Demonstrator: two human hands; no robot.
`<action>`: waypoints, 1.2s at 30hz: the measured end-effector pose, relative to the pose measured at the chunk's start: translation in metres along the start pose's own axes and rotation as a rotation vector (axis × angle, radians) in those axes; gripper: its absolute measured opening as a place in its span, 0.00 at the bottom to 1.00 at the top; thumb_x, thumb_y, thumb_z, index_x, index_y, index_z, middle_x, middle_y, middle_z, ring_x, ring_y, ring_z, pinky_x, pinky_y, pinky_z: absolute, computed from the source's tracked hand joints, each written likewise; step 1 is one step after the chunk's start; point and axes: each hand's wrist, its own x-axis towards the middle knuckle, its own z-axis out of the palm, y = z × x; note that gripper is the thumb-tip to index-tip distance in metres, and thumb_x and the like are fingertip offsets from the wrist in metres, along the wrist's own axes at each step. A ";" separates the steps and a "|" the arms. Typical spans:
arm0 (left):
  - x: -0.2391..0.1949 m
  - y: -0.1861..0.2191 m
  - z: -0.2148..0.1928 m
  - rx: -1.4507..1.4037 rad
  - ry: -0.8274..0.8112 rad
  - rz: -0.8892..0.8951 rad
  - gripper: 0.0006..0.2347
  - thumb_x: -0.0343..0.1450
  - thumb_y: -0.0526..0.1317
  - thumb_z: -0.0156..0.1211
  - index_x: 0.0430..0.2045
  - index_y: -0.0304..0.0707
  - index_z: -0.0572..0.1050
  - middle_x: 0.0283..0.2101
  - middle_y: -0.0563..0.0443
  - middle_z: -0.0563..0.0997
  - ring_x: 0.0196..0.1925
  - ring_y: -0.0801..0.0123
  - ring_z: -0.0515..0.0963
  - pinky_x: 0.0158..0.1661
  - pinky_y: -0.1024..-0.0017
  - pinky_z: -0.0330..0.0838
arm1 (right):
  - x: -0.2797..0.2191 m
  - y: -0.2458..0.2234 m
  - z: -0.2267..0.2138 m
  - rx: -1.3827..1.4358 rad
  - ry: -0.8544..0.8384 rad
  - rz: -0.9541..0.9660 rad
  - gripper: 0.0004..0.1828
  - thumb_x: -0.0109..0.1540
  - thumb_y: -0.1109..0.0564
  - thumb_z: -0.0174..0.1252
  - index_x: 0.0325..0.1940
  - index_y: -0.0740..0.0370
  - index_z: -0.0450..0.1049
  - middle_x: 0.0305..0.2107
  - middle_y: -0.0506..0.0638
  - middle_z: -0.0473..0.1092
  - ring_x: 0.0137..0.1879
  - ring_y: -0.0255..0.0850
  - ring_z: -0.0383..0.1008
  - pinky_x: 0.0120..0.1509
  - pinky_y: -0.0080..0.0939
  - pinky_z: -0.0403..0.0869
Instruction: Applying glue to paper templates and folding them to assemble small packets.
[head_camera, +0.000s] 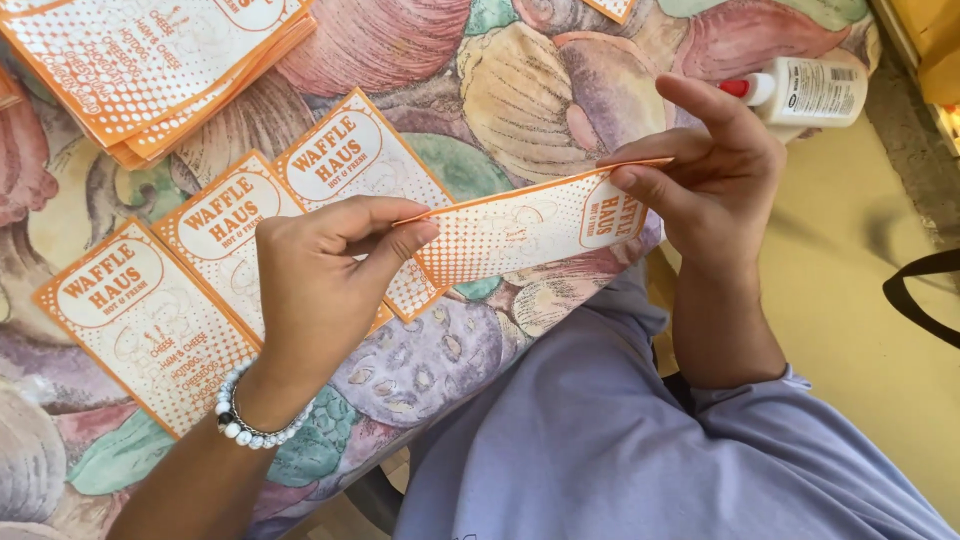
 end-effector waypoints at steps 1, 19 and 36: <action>-0.001 -0.001 0.001 -0.004 -0.004 -0.003 0.04 0.70 0.33 0.72 0.33 0.30 0.84 0.34 0.49 0.87 0.34 0.78 0.83 0.37 0.81 0.78 | -0.001 0.000 -0.001 -0.003 0.001 0.005 0.36 0.62 0.70 0.66 0.72 0.74 0.60 0.39 0.72 0.75 0.43 0.52 0.80 0.48 0.41 0.81; -0.002 0.011 -0.004 -0.012 -0.019 0.016 0.03 0.70 0.30 0.72 0.34 0.31 0.84 0.37 0.45 0.87 0.38 0.72 0.87 0.42 0.78 0.82 | -0.008 -0.001 -0.009 -0.043 0.030 -0.030 0.31 0.62 0.69 0.67 0.68 0.75 0.64 0.38 0.68 0.75 0.41 0.49 0.80 0.44 0.41 0.81; -0.006 0.015 0.005 -0.152 -0.052 -0.031 0.02 0.70 0.32 0.69 0.31 0.30 0.83 0.33 0.48 0.87 0.34 0.74 0.86 0.39 0.80 0.83 | -0.010 0.017 -0.029 0.019 0.103 -0.062 0.31 0.62 0.69 0.66 0.68 0.73 0.65 0.36 0.69 0.74 0.41 0.52 0.79 0.45 0.40 0.78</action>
